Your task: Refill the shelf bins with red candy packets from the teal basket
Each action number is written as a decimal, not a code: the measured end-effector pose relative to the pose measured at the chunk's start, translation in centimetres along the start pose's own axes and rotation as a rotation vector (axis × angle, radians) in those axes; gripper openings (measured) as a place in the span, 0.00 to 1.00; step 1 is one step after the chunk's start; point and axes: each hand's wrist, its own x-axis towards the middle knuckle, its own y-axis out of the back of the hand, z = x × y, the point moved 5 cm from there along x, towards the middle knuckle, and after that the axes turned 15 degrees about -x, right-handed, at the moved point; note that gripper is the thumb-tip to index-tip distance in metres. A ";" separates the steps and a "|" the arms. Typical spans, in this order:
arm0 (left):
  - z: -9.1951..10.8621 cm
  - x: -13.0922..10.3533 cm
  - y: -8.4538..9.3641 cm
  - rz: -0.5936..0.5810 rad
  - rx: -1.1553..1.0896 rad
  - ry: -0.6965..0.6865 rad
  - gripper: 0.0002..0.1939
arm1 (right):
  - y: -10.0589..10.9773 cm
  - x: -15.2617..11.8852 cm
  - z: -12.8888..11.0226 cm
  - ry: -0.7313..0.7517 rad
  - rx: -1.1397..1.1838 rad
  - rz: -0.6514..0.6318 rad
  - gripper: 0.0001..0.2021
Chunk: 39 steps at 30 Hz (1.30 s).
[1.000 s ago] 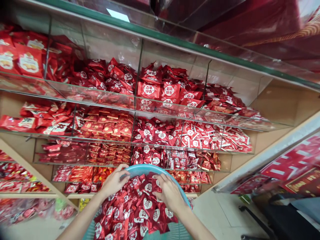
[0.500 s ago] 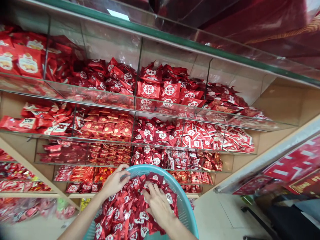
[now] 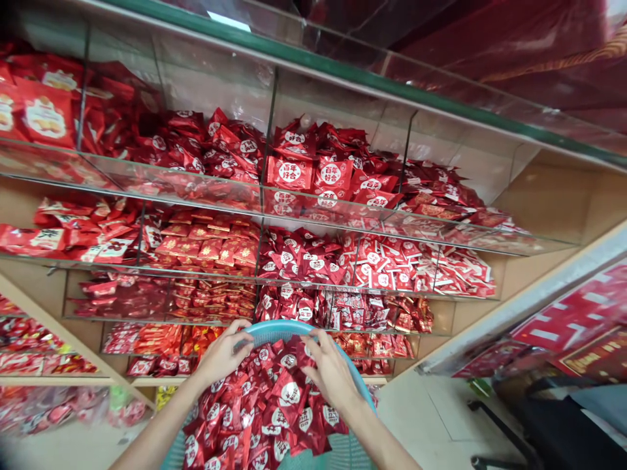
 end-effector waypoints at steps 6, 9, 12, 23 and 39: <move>0.0 0.0 0.0 0.007 -0.028 -0.012 0.09 | -2.0 0.9 -1.1 0.079 -0.146 -0.018 0.27; -0.1 0.0 0.0 0.009 -0.028 -0.005 0.09 | -3.3 1.0 -1.6 0.077 -0.226 -0.030 0.27; -0.2 0.0 0.0 0.003 -0.028 0.003 0.09 | -4.0 1.1 -1.2 0.052 -0.251 -0.028 0.27; -0.3 0.1 -0.1 0.000 -0.025 -0.021 0.09 | -2.9 0.7 -0.2 -0.048 -0.062 0.088 0.24; -0.2 0.1 -0.1 -0.016 -0.015 -0.032 0.09 | -2.6 -1.6 5.2 -0.294 -0.357 0.173 0.24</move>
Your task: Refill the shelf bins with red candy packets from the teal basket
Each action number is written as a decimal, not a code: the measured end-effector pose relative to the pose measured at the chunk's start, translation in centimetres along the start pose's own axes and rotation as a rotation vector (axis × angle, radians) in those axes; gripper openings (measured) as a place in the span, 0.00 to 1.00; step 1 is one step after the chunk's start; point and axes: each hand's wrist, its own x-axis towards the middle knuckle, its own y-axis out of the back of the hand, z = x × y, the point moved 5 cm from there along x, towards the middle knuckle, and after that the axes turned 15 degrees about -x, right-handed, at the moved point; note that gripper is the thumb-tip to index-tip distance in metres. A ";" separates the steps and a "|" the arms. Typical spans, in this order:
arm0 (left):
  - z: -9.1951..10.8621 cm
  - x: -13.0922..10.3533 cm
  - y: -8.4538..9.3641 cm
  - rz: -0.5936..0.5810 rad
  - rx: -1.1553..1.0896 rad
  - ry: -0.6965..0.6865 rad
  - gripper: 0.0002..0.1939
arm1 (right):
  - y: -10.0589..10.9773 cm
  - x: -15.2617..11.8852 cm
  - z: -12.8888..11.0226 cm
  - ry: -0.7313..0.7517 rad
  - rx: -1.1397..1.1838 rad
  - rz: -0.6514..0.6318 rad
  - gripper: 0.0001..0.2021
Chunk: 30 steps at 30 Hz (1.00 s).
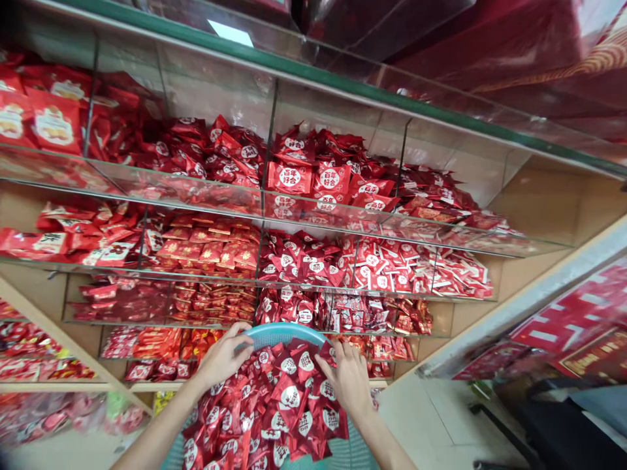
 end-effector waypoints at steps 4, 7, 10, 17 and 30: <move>0.0 0.0 0.0 -0.003 0.009 -0.001 0.09 | -0.1 -0.4 -0.2 -0.040 -0.118 -0.007 0.25; -0.1 0.0 0.0 -0.007 0.008 -0.005 0.09 | 0.1 -0.4 -0.6 -0.072 -0.166 -0.010 0.26; 0.0 0.0 0.0 -0.006 0.007 -0.009 0.09 | 0.3 -0.5 -1.2 -0.082 -0.208 -0.016 0.26; 0.0 0.0 0.0 -0.011 -0.002 -0.007 0.09 | 0.1 -0.6 -1.6 -0.080 -0.266 -0.040 0.24; 0.1 0.0 0.1 -0.002 0.028 -0.003 0.09 | 0.9 -0.8 -2.0 -0.030 -0.169 0.039 0.22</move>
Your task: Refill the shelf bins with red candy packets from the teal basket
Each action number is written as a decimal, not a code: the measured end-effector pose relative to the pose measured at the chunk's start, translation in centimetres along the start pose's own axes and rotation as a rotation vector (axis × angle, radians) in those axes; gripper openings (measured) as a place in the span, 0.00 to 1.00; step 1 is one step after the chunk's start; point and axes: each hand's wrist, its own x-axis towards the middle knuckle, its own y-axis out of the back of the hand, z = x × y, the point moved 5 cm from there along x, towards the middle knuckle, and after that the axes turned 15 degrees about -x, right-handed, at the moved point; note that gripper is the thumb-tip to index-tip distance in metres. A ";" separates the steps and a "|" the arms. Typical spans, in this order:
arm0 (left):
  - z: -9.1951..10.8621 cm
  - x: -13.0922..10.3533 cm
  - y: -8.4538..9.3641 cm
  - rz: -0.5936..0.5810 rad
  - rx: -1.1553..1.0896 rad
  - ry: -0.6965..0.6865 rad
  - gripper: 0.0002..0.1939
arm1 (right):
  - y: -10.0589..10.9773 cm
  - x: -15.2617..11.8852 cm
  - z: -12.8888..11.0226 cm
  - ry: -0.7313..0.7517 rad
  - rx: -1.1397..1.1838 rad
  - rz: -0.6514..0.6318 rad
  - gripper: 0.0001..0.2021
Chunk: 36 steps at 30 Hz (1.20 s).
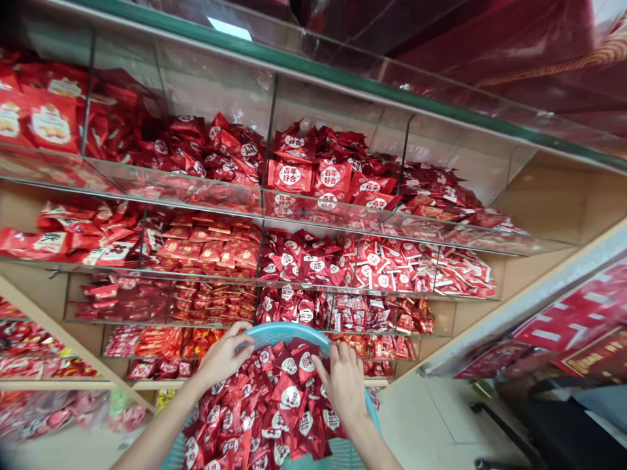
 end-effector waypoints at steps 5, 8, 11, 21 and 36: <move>-0.1 0.0 -0.1 0.000 -0.002 0.015 0.09 | 1.2 -0.3 -2.6 0.160 0.072 0.009 0.21; -0.1 0.0 -0.1 0.000 -0.008 0.016 0.09 | 1.3 -0.4 -3.6 0.146 0.033 -0.037 0.22; -0.1 0.0 -0.1 -0.001 -0.014 0.022 0.09 | 1.4 -0.4 -4.2 0.135 0.023 -0.086 0.21; 0.0 0.1 0.0 0.002 -0.031 0.012 0.09 | 1.1 0.1 -4.4 0.107 0.075 -0.134 0.21; -0.1 0.1 -0.1 -0.004 -0.037 0.016 0.09 | 0.5 -1.2 -2.3 0.303 0.291 -0.165 0.17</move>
